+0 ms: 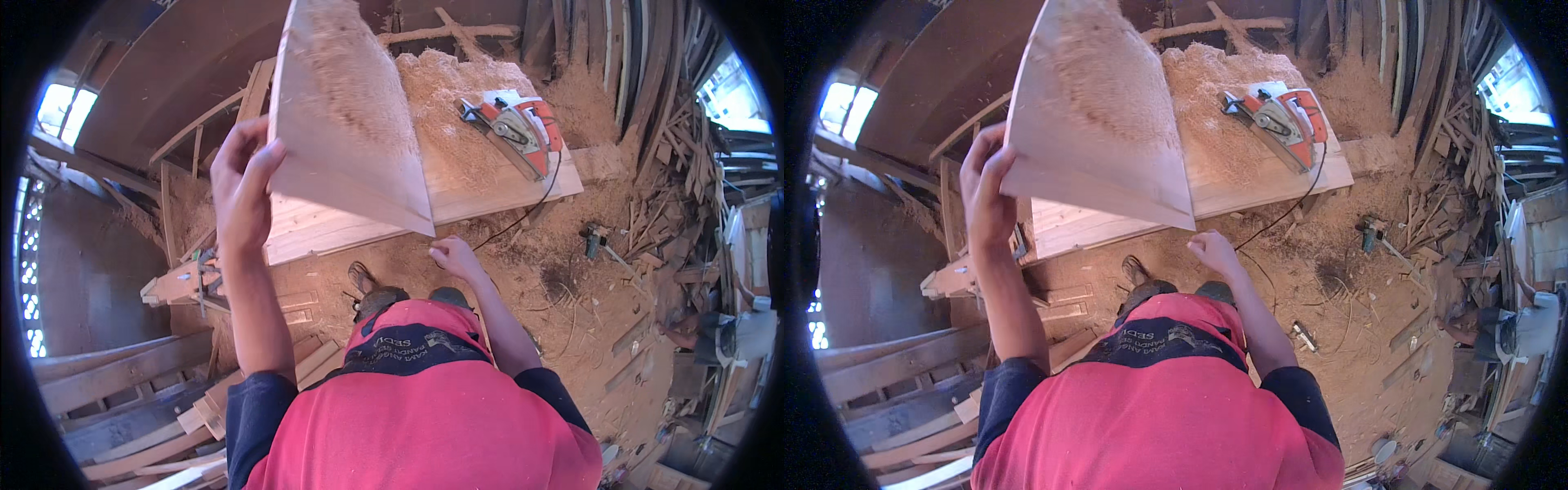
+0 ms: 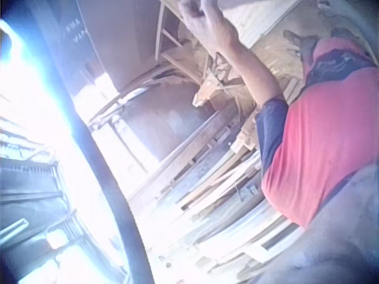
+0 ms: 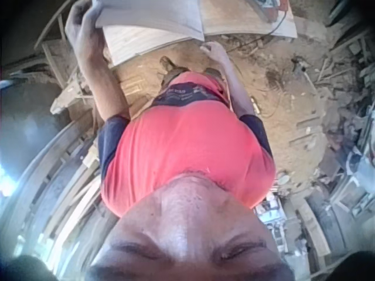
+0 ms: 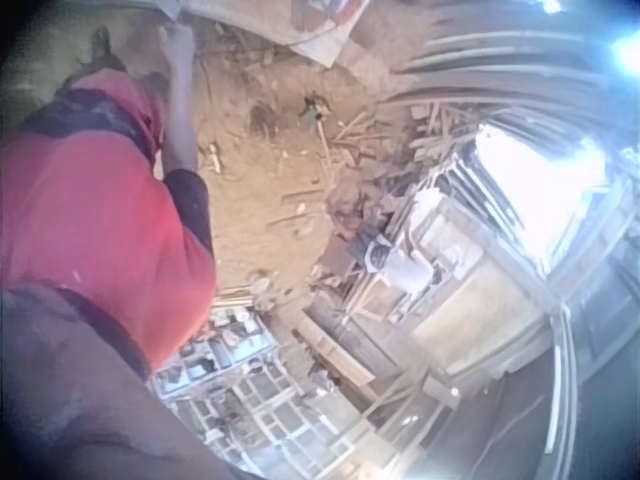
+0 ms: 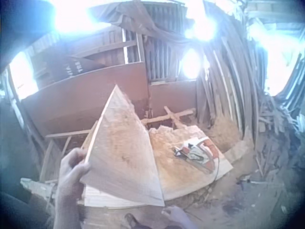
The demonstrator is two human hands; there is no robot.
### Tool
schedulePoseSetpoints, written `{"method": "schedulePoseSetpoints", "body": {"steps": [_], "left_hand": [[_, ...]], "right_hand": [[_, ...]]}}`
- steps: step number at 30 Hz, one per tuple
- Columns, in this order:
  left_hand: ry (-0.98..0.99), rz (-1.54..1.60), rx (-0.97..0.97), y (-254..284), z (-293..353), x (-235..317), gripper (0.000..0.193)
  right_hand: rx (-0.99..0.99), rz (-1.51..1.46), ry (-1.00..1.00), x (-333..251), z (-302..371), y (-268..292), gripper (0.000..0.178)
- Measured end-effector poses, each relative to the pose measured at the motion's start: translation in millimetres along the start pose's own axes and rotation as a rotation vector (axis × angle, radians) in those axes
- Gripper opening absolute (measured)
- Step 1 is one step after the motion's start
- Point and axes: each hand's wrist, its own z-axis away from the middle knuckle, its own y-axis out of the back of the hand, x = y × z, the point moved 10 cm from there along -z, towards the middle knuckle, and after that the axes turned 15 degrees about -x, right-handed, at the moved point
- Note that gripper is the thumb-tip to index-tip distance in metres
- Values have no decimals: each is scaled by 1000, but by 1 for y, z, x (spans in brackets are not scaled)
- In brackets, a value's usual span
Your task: The person sands the surface and edges of a wooden board using a hand-held power sander and a small scraper tool, then applies a substance from a tube to the board.
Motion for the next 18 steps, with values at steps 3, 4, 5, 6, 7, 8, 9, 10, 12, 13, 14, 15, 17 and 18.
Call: {"method": "schedulePoseSetpoints", "body": {"steps": [3, 4, 5, 6, 7, 8, 9, 10, 12, 13, 14, 15, 17, 18], "left_hand": [[-1, 146, 69, -22, -5, -9, 42], [-6, 141, 80, -31, -6, -4, 42], [-54, 143, 93, -38, -8, 4, 46], [-97, 142, 105, -45, -10, 11, 49], [-97, 137, 107, -51, -14, 12, 49], [-104, 111, 67, -58, -16, 14, 51], [-111, 84, 27, -65, -17, 17, 52], [-105, 58, 31, -72, -16, 18, 52], [-103, 57, 45, -77, -16, 16, 52], [-111, 62, 52, -77, -16, 16, 53], [-104, 59, 66, -75, -18, 10, 49], [-113, 51, 76, -74, -21, 11, 49], [-41, 10, 84, -72, -27, 4, 44], [-17, 74, 75, -76, -32, 2, 44]], "right_hand": [[-175, -129, 50, -12, 38, -15, 35], [-213, -175, 32, -8, 55, -23, 35], [-245, -220, 13, -3, 68, -29, 35], [-249, -219, 21, 7, 80, -35, 35], [-260, -310, 1, 28, 93, -46, 34], [-282, -407, -22, 38, 105, -55, 33], [-296, -415, -21, 45, 115, -60, 33], [-277, -459, -65, 58, 124, -63, 33], [-274, -501, -101, 65, 137, -62, 32], [-240, -454, -72, 62, 142, -55, 32], [-199, -405, -43, 58, 144, -48, 32], [-206, -399, -29, 56, 144, -46, 32], [-212, -455, -110, 64, 147, -43, 32], [-209, -437, -90, 68, 146, -39, 32]]}}
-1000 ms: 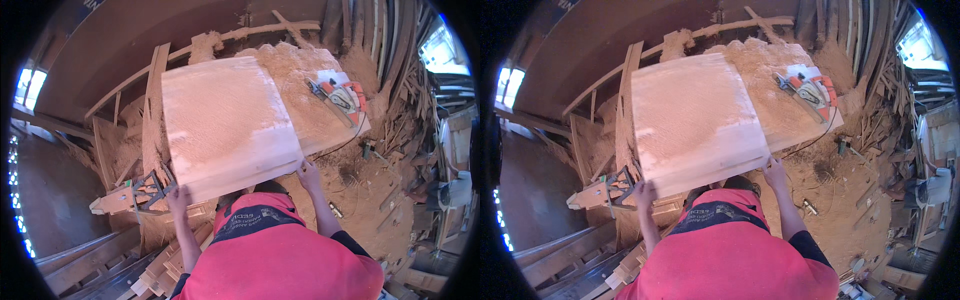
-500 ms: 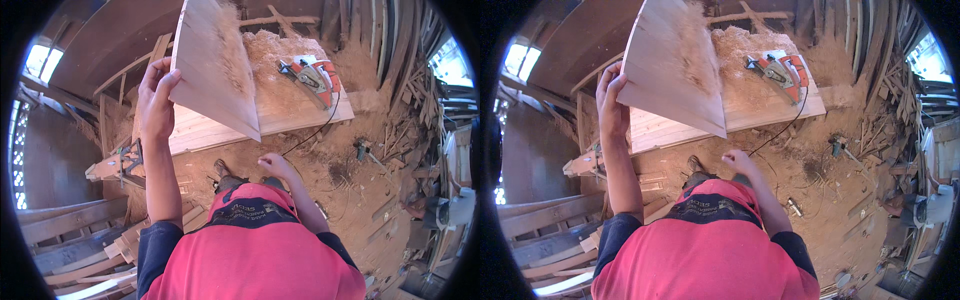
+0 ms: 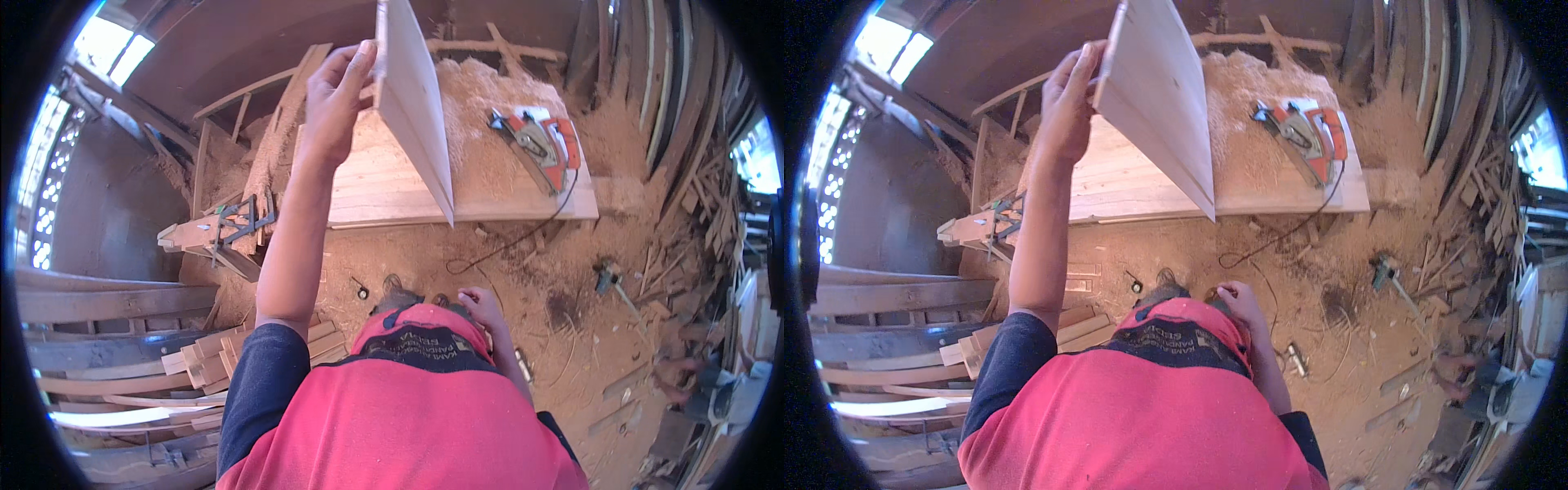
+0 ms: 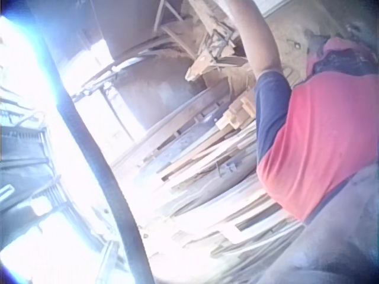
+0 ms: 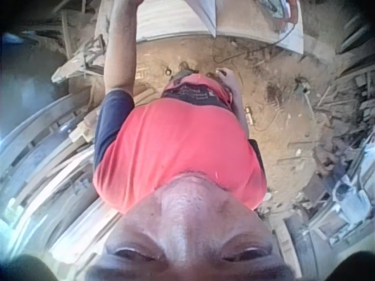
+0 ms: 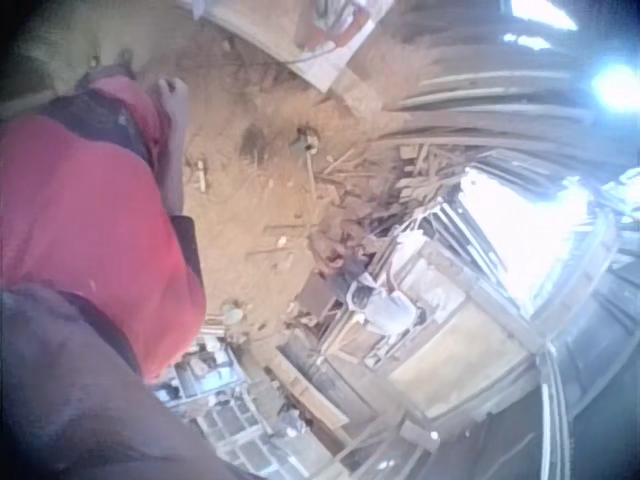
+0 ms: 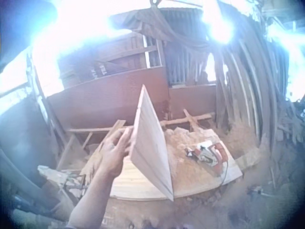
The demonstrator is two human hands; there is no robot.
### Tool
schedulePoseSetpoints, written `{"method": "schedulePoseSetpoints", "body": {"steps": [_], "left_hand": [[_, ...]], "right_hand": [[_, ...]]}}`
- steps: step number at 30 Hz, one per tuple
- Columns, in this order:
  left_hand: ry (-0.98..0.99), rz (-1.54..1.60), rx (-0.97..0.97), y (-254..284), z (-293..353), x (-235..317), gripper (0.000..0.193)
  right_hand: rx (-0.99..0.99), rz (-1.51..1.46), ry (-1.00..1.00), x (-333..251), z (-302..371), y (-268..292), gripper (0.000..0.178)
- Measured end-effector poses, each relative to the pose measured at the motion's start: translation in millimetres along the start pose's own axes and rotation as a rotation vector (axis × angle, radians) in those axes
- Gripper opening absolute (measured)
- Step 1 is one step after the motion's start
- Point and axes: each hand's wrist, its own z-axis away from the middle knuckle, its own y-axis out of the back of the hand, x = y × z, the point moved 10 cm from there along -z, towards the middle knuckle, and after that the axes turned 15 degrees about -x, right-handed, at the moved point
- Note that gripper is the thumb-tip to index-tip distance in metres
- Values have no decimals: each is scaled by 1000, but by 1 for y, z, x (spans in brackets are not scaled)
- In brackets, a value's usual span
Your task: The person sands the surface and edges of a wooden board using a hand-held power sander and a small scraper tool, then applies a substance from a tube to the board.
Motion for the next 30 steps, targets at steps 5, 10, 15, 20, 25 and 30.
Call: {"method": "schedulePoseSetpoints", "body": {"steps": [5, 10, 15, 20, 25, 30], "left_hand": [[204, 122, 24, 48, -43, -24, 84], [477, -3, -172, 121, -36, -56, 69], [545, -346, -90, 271, 73, -128, 41], [696, 196, 375, 301, 353, -259, 52], [654, 584, 807, 209, 562, -315, 38], [571, 486, 1003, 169, 620, -316, 36]], "right_hand": [[117, -172, -74, 9, 8, 17, 31], [200, -211, -117, 42, 23, 31, 31], [206, -293, -173, 58, 19, 24, 32], [136, -240, -256, 67, 17, 21, 32], [130, -159, -348, 71, 22, 31, 27], [-22, 33, -360, 72, -1, 29, 31]]}}
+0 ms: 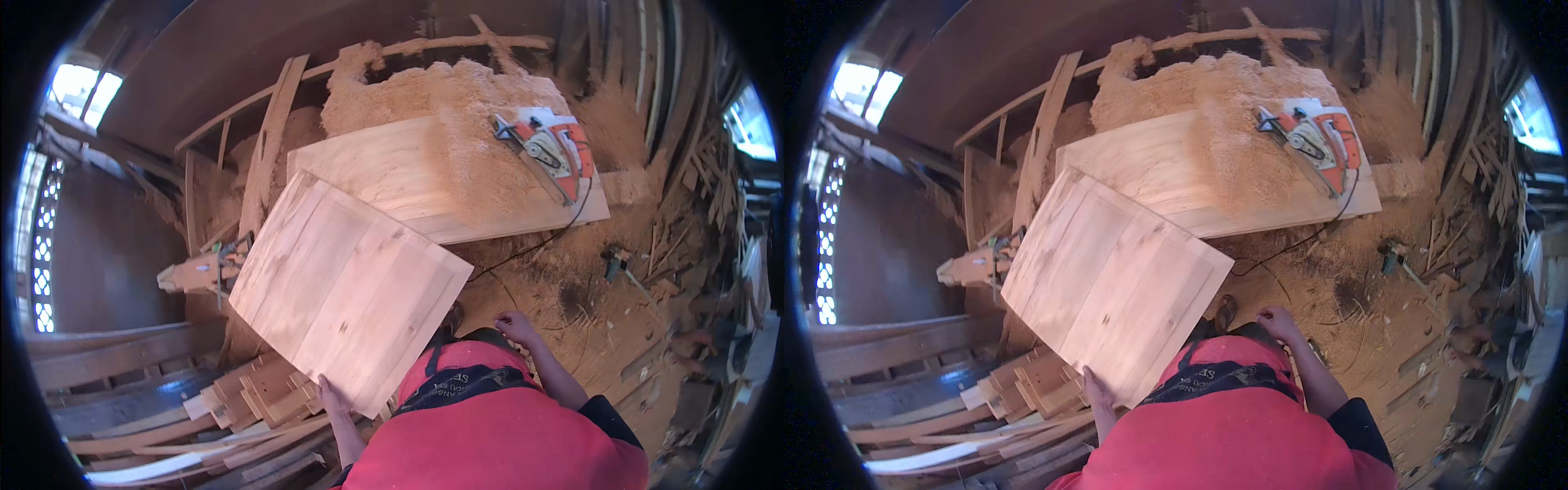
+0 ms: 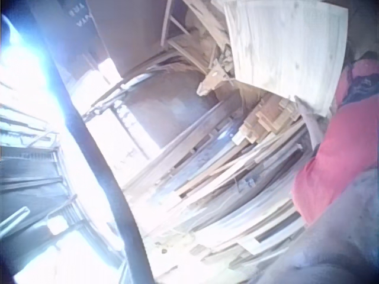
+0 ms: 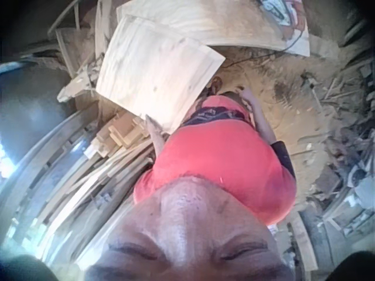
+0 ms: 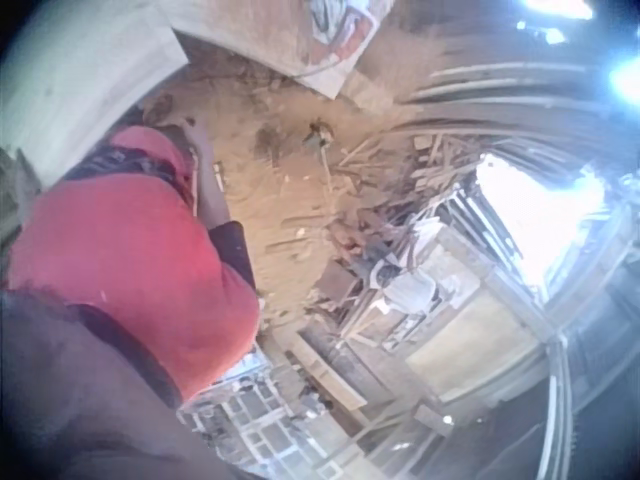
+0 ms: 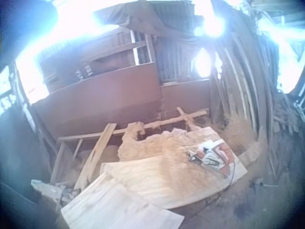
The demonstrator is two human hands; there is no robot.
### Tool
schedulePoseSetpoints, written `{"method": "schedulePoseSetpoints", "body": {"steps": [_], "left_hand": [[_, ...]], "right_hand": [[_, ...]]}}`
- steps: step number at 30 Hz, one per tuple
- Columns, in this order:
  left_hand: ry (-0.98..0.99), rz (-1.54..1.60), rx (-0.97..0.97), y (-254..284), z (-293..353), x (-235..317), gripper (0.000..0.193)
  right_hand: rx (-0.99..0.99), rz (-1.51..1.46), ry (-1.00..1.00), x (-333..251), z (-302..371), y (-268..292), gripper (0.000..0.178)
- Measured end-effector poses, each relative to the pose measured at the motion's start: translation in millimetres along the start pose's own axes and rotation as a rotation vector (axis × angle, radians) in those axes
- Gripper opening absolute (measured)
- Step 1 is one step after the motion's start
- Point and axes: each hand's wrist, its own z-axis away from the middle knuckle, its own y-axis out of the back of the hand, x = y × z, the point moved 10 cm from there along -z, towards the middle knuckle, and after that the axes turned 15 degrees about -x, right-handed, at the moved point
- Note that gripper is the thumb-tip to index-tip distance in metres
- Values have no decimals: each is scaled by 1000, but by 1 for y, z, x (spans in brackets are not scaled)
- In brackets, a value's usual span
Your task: The person sands the surface and edges of a wooden board using a hand-held power sander and a small scraper tool, then applies a substance from a tube to the board.
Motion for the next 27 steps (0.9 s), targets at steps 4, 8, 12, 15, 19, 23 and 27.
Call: {"method": "schedulePoseSetpoints", "body": {"steps": [4, 8, 12, 15, 19, 23, 27], "left_hand": [[-16, -72, 78, -42, -17, -42, 36], [-70, 85, 7, -166, -39, -79, 39], [340, -47, -375, -235, -61, -149, 44], [201, 173, -328, -224, -110, -119, 56], [15, 43, 32, -156, -172, 2, 64], [-13, 65, 88, -112, -235, 48, 53], [-13, 208, 48, -93, -227, 15, 43]], "right_hand": [[-29, 65, 47, -22, -25, 1, 33], [-16, 158, 211, -75, -44, 5, 36], [33, 48, 178, -101, -56, -6, 47], [54, -200, 154, -93, -71, -16, 48], [58, -548, 117, -96, -90, -17, 38], [49, -447, 202, -90, -110, -17, 29], [141, -549, 223, -79, -89, -11, 28]]}}
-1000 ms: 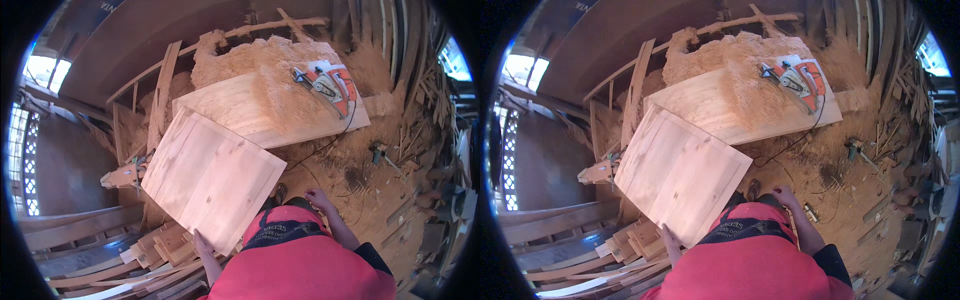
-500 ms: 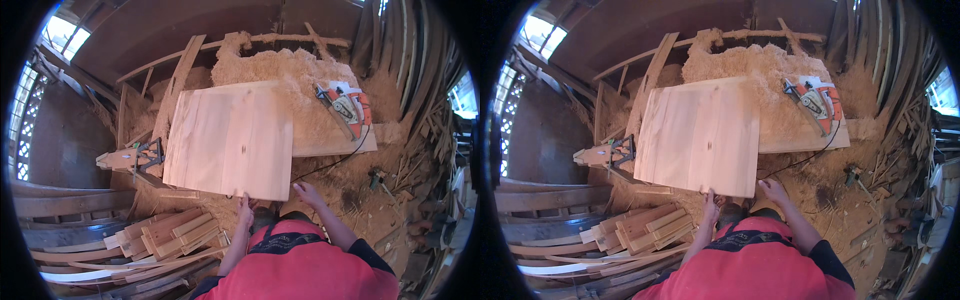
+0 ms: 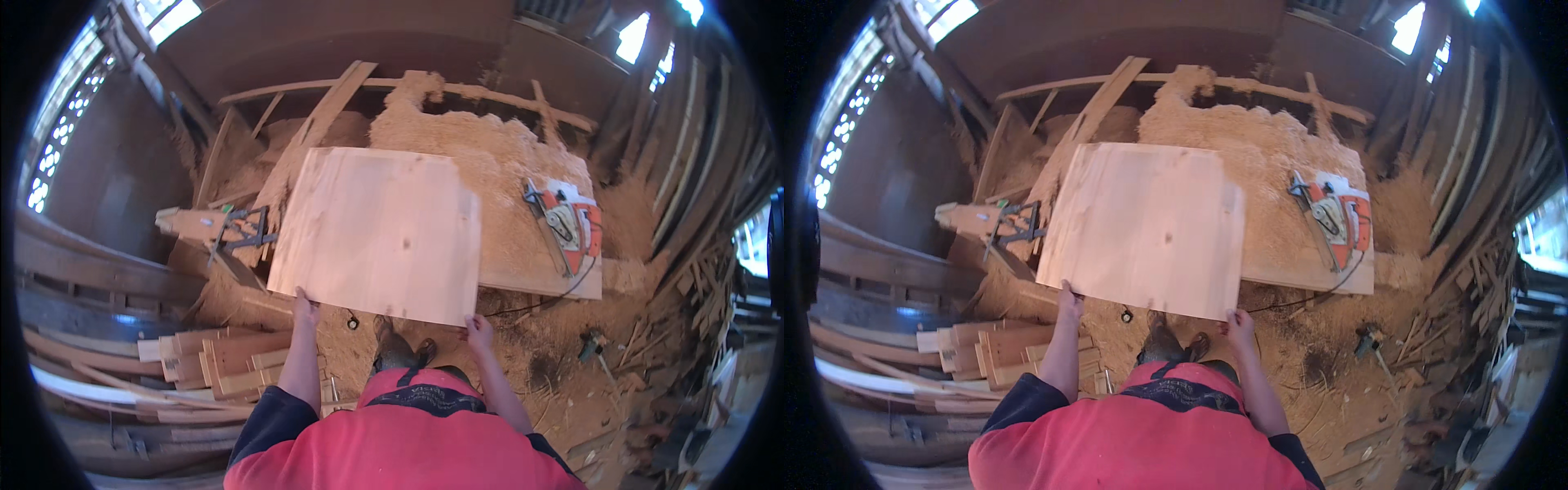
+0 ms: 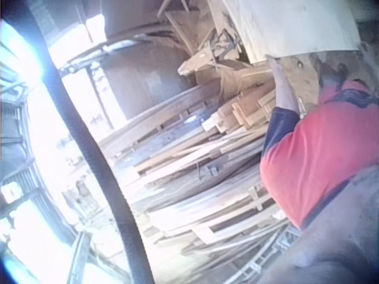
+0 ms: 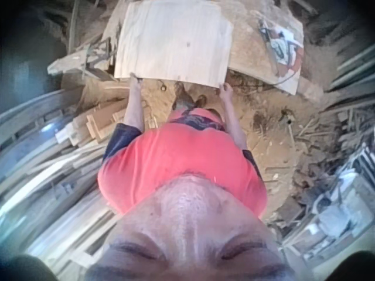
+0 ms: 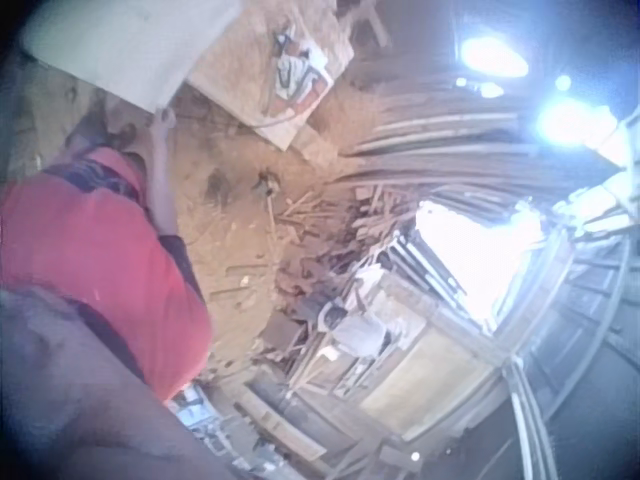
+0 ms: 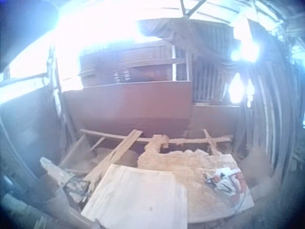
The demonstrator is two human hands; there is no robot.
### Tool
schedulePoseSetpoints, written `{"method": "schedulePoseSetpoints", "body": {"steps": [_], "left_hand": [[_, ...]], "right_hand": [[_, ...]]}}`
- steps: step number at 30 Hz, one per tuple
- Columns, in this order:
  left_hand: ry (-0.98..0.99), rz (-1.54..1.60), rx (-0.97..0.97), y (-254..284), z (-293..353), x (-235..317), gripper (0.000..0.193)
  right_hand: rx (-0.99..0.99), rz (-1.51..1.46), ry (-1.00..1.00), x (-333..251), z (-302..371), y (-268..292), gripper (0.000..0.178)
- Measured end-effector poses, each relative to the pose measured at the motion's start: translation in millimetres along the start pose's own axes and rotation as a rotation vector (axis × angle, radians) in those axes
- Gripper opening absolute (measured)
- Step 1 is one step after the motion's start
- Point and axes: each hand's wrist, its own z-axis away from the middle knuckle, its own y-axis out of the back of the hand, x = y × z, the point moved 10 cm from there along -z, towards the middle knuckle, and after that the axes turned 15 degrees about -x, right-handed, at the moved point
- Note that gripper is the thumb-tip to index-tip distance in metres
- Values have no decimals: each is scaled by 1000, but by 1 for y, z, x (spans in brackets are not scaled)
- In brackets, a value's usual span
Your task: The person sands the surface and edges of a wooden board using a hand-held power sander and a small scraper tool, then applies a substance from a tube to the board.
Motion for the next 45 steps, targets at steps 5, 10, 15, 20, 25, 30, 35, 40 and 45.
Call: {"method": "schedulePoseSetpoints", "body": {"steps": [5, 10, 15, 20, 25, 30, 35, 40, 45], "left_hand": [[113, -94, -16, -11, 61, -39, 37], [119, -111, -41, -30, 34, -26, 33], [249, -103, -103, -67, -1, -32, 37], [132, -28, 17, -67, -14, 20, 55], [-71, -795, -145, -57, -86, 93, 58], [29, -889, -216, -96, -101, 87, 55], [23, -919, -226, -101, -109, 80, 54], [-24, -954, -128, -97, -115, 89, 49], [-36, -945, -64, -94, -108, 94, 45]], "right_hand": [[47, -22, 25, -18, 27, 53, 26], [62, -27, 13, -22, -3, 43, 25], [285, -221, 195, -45, -42, 69, 28], [398, -350, 95, -66, -46, 60, 41], [459, -393, 78, -63, -50, 66, 48], [536, -324, 79, -60, -47, 69, 46], [460, -381, 98, -67, -52, 72, 42], [451, -422, 71, -67, -57, 67, 43], [495, -274, -161, -52, -52, 78, 42]]}}
